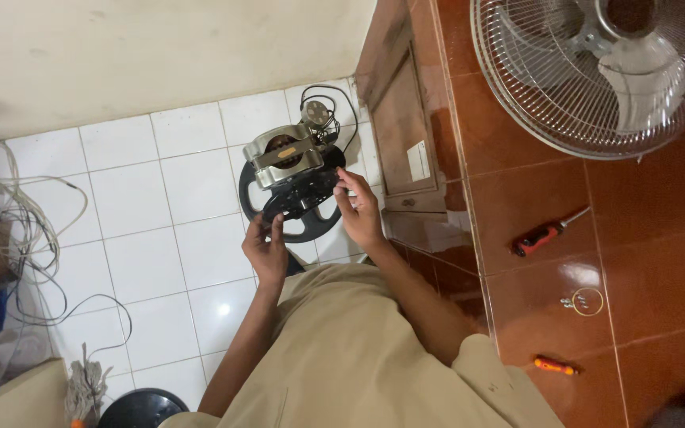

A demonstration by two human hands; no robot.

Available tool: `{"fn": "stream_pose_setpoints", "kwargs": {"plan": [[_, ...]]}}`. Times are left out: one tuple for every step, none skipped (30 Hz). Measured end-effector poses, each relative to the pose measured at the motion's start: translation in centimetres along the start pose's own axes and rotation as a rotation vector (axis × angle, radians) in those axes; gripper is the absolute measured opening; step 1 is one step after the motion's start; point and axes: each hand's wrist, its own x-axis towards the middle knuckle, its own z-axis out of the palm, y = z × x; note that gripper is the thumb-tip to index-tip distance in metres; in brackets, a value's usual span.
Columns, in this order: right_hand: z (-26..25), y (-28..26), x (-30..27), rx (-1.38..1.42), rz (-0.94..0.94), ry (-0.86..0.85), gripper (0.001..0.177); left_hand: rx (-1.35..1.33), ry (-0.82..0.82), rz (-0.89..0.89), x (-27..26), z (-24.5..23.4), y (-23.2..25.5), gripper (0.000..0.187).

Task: The person uses a screwdriver to tighten screws on the motor housing of a standing fan. They repeatedly adjust the fan's position and re-tighten the screws to secure the motor assembly.

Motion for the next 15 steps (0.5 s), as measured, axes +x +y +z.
{"fn": "stream_pose_setpoints", "kwargs": {"plan": [[-0.2, 0.1, 0.1, -0.029, 0.002, -0.021, 0.042, 0.024, 0.018, -0.021, -0.4, 0.1, 0.0, 0.019], [-0.5, 0.2, 0.1, -0.057, 0.006, -0.040, 0.041, 0.049, 0.034, -0.044, -0.8, 0.1, 0.1, 0.017], [-0.6, 0.3, 0.1, -0.086, 0.009, -0.060, 0.040, 0.053, 0.049, -0.002, -1.2, 0.0, 0.1, 0.017], [-0.7, 0.5, 0.1, -0.073, 0.013, -0.070, 0.040, 0.052, 0.061, 0.043, -1.5, 0.1, 0.2, 0.017], [-0.7, 0.6, 0.1, -0.059, 0.018, -0.080, 0.041, 0.052, 0.072, 0.087, -1.7, 0.2, 0.2, 0.018], [-0.8, 0.6, 0.1, -0.049, 0.023, -0.087, 0.041, 0.052, 0.076, 0.078, -1.9, 0.2, 0.3, 0.018], [-1.0, 0.7, 0.1, -0.045, 0.031, -0.097, 0.041, 0.053, 0.081, 0.068, -2.0, 0.2, 0.3, 0.017], [-1.2, 0.9, 0.1, -0.041, 0.039, -0.107, 0.041, 0.053, 0.084, 0.058, -2.1, 0.2, 0.3, 0.017], [-1.3, 1.0, 0.1, -0.036, 0.047, -0.116, 0.041, 0.049, 0.084, 0.056, -2.1, 0.3, 0.2, 0.018], [-1.5, 1.1, 0.1, -0.042, 0.060, -0.122, 0.040, 0.045, 0.086, 0.052, -2.2, 0.3, 0.1, 0.019], [-1.7, 1.2, 0.0, -0.047, 0.073, -0.128, 0.038, 0.042, 0.088, 0.048, -2.5, 0.3, 0.0, 0.020], [-1.8, 1.3, 0.0, -0.053, 0.085, -0.137, 0.037, 0.043, 0.092, 0.035, -2.8, 0.3, -0.1, 0.019], [-1.9, 1.3, -0.2, -0.054, 0.082, -0.134, 0.037, 0.044, 0.095, 0.022, -3.1, 0.3, -0.2, 0.019], [-1.9, 1.4, -0.4, -0.054, 0.077, -0.134, 0.036, 0.045, 0.101, 0.010, -3.4, 0.3, -0.3, 0.019], [-1.9, 1.5, -0.5, -0.053, 0.072, -0.133, 0.036, 0.013, 0.109, -0.028, -3.6, 0.4, -0.4, 0.020]]}}
